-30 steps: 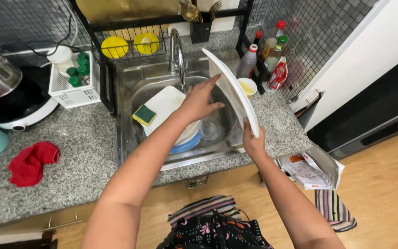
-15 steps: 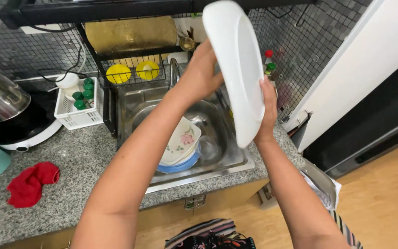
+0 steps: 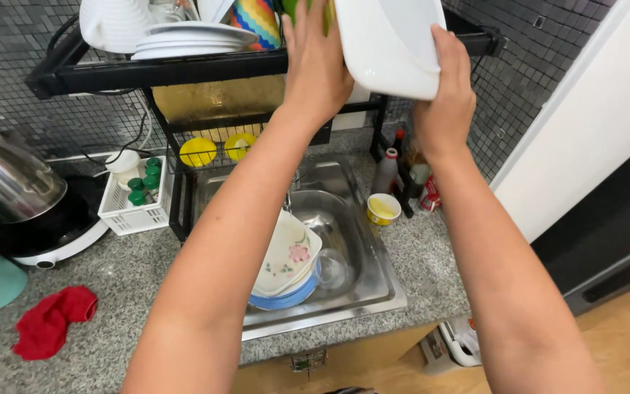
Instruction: The person washes several plates in a kitchen sink using a sponge and running water. They scrub and rinse a pink divided plate, a white square plate with a floral pattern, and a white rectangular plate, placing each cleaned item into a dish rack.
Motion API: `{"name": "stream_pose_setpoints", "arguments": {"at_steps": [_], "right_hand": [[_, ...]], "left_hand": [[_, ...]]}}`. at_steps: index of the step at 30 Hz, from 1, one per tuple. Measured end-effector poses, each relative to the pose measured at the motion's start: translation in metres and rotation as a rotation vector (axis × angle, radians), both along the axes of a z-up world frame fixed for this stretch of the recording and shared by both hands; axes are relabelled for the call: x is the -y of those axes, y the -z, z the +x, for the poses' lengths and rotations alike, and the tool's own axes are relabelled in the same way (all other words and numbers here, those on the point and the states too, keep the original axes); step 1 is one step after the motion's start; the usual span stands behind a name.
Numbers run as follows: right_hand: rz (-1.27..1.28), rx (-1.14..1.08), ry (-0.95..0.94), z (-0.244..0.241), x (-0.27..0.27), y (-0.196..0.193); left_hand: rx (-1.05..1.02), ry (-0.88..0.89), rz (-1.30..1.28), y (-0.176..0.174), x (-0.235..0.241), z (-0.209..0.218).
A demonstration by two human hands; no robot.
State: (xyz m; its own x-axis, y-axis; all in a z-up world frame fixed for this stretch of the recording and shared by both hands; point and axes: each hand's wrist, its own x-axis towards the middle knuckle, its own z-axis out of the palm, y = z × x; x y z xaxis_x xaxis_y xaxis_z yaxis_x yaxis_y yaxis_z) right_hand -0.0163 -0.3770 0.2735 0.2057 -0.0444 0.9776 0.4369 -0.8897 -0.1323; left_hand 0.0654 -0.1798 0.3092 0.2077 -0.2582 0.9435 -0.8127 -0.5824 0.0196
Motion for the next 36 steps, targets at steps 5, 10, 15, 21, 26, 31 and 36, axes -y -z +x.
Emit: {"name": "stream_pose_setpoints", "arguments": {"at_steps": [5,10,15,21,26,31,36], "right_hand": [[-0.097,-0.005,0.054,0.035,0.002,-0.033],[-0.122,-0.108,0.16,0.081,0.005,-0.064],[-0.142,-0.223,0.232,0.129,0.009,-0.084],[0.042,-0.309,0.04,0.166,-0.003,-0.089],[0.12,-0.414,-0.177,0.188,-0.014,-0.085],[0.035,-0.611,-0.382,0.196,0.009,-0.091],[-0.034,-0.915,-0.791,0.188,0.025,-0.099]], "left_hand": [[0.005,-0.198,0.035,0.001,0.001,0.026],[-0.016,-0.245,0.064,-0.008,0.005,0.034],[-0.038,-0.281,0.098,-0.021,0.011,0.036],[-0.019,-0.376,0.118,-0.025,0.013,0.044],[-0.048,-0.407,0.126,-0.03,0.015,0.043],[-0.069,-0.424,0.117,-0.027,0.016,0.045],[-0.08,-0.453,0.125,-0.026,0.017,0.044]]}}
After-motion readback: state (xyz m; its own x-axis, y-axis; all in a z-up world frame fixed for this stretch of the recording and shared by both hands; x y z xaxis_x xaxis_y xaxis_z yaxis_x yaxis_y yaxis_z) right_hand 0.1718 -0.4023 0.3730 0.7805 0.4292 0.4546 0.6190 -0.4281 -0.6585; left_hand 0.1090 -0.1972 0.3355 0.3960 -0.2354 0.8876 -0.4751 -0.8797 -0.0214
